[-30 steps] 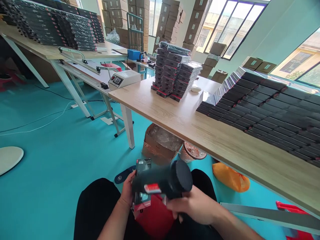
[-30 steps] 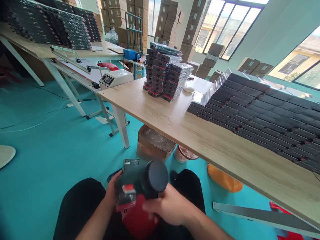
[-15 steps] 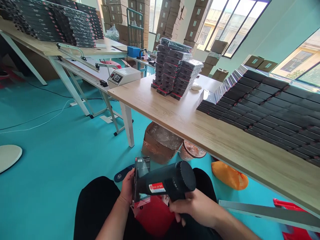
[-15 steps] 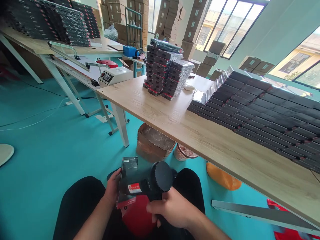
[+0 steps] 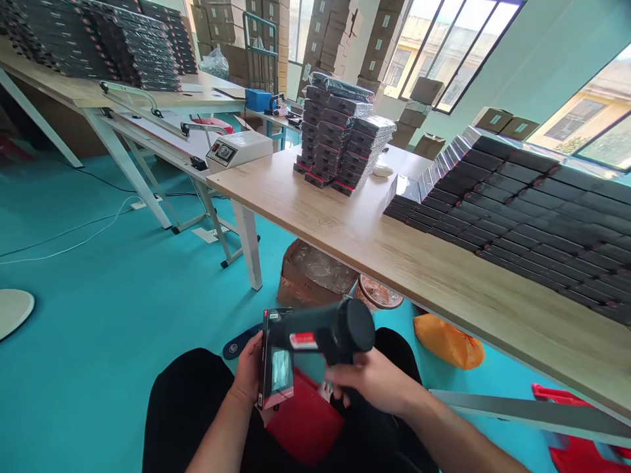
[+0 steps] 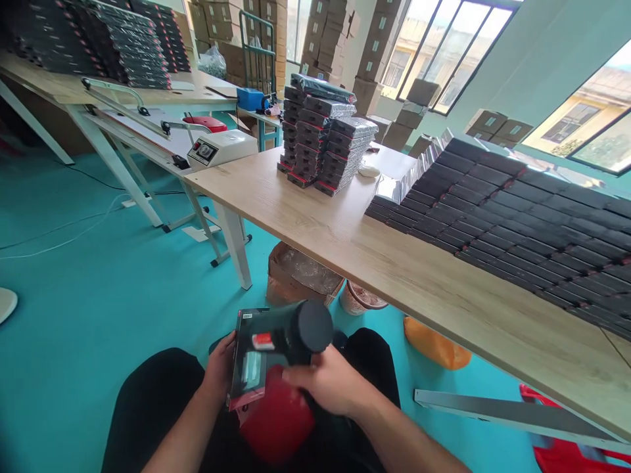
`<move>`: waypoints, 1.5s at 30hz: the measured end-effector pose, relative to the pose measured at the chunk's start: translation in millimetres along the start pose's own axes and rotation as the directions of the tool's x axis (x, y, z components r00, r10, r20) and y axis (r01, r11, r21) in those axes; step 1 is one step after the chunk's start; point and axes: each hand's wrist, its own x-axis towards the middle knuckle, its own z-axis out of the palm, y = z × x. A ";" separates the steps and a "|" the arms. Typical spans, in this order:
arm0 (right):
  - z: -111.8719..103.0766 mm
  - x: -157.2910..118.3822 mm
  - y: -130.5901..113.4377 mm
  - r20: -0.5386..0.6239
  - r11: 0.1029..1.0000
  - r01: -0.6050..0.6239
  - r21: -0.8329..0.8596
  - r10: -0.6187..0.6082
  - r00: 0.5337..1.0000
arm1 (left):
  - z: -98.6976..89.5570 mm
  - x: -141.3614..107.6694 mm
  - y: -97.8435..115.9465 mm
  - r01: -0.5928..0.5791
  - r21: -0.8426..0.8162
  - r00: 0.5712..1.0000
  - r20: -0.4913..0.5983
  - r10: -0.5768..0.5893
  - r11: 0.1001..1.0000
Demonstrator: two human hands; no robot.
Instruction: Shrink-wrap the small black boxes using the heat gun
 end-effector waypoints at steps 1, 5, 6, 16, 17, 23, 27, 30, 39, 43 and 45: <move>-2.5 7.0 0.3 -0.089 0.998 0.051 0.035 -0.048 0.995 | -0.2 -0.3 -0.1 -0.002 0.017 1.000 0.002 0.002 1.000; -19.5 7.2 7.6 -0.057 1.000 -0.020 0.000 0.020 0.998 | -4.3 -1.5 2.1 -0.041 0.036 0.998 0.057 0.039 0.999; -22.9 0.1 11.7 0.019 0.997 -0.082 -0.015 0.082 0.996 | -5.8 -0.6 3.3 -0.064 0.027 0.996 0.058 0.062 0.998; -4.0 -42.0 55.1 -0.054 0.961 -0.130 0.243 0.147 0.988 | -20.8 31.0 11.5 -0.279 -0.198 0.929 -0.305 0.211 0.940; 1.5 -40.9 55.3 -0.008 0.960 -0.136 0.247 0.142 0.990 | -22.8 33.7 10.8 -0.260 -0.202 0.937 -0.288 0.197 0.944; 12.0 -28.3 55.0 -0.176 0.975 0.022 0.220 0.017 0.984 | -30.1 40.1 6.9 -0.258 -0.197 0.942 -0.268 0.202 0.946; 8.5 -25.7 50.0 -0.037 0.990 -0.022 0.136 0.028 0.999 | -34.3 40.1 6.3 -0.301 -0.214 0.932 -0.272 0.239 0.929; 11.7 -25.8 44.7 -0.089 0.995 -0.001 0.098 0.009 0.996 | -35.5 40.5 5.9 -0.306 -0.232 0.934 -0.261 0.244 0.923; 7.9 -20.2 46.6 -0.217 0.981 0.047 0.190 -0.005 0.976 | -22.0 31.9 9.6 -0.372 -0.204 0.903 -0.307 0.302 0.905; -0.9 -35.6 49.6 -0.035 0.963 -0.041 0.266 0.052 0.998 | -20.2 26.9 9.5 -0.341 -0.239 0.926 -0.254 0.280 0.909; 0.7 -40.3 52.3 0.032 0.976 -0.068 0.209 0.062 0.998 | -18.5 25.4 8.5 -0.336 -0.236 0.927 -0.252 0.276 0.912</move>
